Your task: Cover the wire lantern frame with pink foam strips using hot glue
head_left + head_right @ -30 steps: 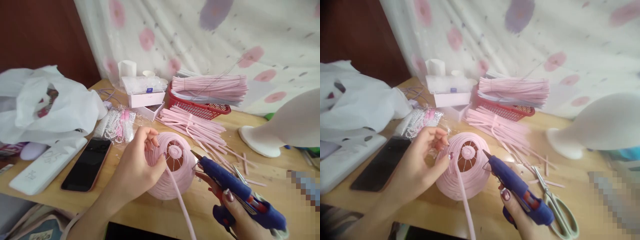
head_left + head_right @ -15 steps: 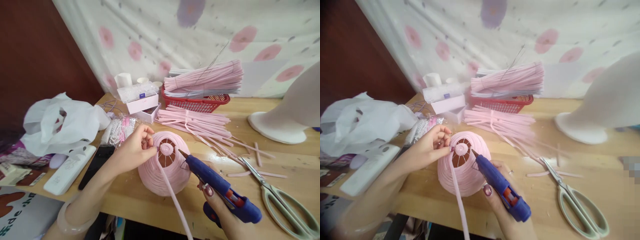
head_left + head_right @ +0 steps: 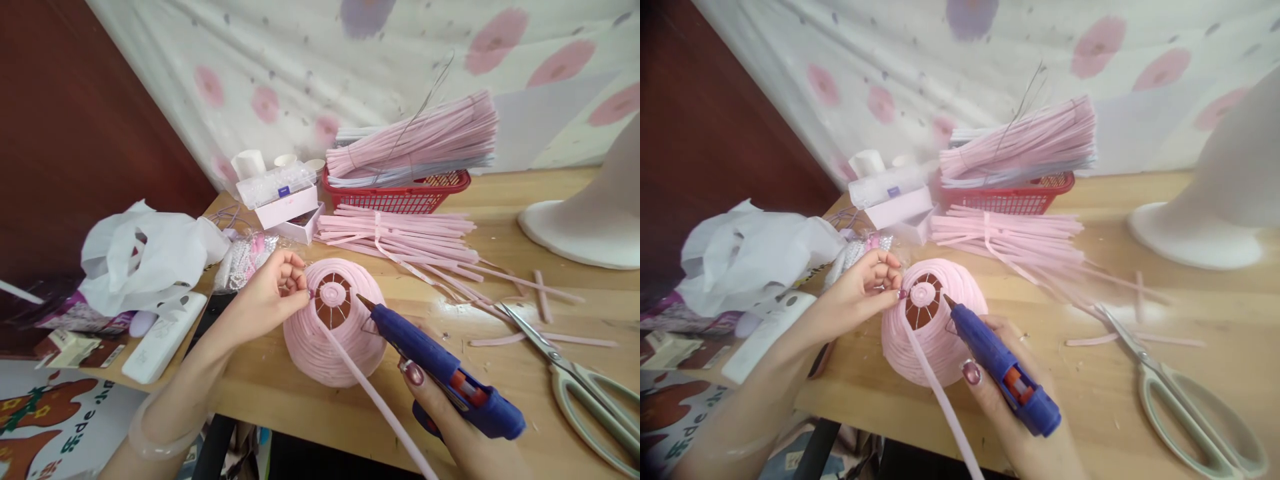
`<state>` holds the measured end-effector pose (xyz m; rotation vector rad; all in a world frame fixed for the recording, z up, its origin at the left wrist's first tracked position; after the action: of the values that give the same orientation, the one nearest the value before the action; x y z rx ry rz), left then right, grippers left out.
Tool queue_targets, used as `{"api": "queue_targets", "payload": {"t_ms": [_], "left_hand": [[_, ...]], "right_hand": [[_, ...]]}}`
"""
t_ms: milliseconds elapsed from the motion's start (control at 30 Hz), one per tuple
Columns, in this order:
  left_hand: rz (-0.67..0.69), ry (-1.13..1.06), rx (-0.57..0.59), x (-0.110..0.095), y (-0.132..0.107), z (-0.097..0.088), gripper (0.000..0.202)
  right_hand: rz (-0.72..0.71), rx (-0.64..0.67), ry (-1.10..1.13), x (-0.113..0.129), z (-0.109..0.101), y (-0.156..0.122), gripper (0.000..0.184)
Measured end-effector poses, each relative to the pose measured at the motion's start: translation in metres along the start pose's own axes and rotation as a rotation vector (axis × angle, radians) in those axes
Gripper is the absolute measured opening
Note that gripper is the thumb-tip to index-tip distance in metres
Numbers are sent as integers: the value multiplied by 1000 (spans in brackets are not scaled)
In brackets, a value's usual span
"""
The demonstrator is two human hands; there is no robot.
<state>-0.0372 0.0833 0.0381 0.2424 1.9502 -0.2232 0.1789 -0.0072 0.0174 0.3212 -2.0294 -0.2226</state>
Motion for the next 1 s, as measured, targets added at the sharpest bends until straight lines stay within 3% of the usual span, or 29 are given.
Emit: {"api": "queue_targets", "payload": {"t_ms": [167, 333, 533, 667, 767, 833, 1000], "left_hand": [[-58, -62, -27, 5, -6, -7, 34], [28, -46, -32, 5, -6, -4, 32], [80, -87, -70, 8, -6, -3, 27], [274, 10, -255, 5, -19, -12, 13], [521, 291, -376, -2, -42, -10, 26], [623, 460, -397, -2, -57, 0, 36], [695, 612, -376, 5, -76, 21, 44]], "right_hand": [[108, -20, 149, -5, 1, -1, 33], [142, -52, 200, -6, 1, 0, 31], [278, -109, 229, -11, 4, -1, 37], [295, -141, 282, -10, 6, -4, 38], [278, -120, 278, -12, 6, -4, 40], [247, -83, 261, -14, 6, -4, 40], [220, -54, 250, -17, 5, -3, 42]]}}
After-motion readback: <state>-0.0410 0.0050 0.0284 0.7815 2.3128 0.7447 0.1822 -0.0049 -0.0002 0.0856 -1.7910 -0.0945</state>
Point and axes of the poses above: each hand's wrist, its own y-axis towards the middle knuckle, its own z-axis out of the palm, x = y × z, the point moved 7 cm from there along y, towards the middle knuckle, and after that the axes turned 5 degrees about z, right-handed, at the moved point
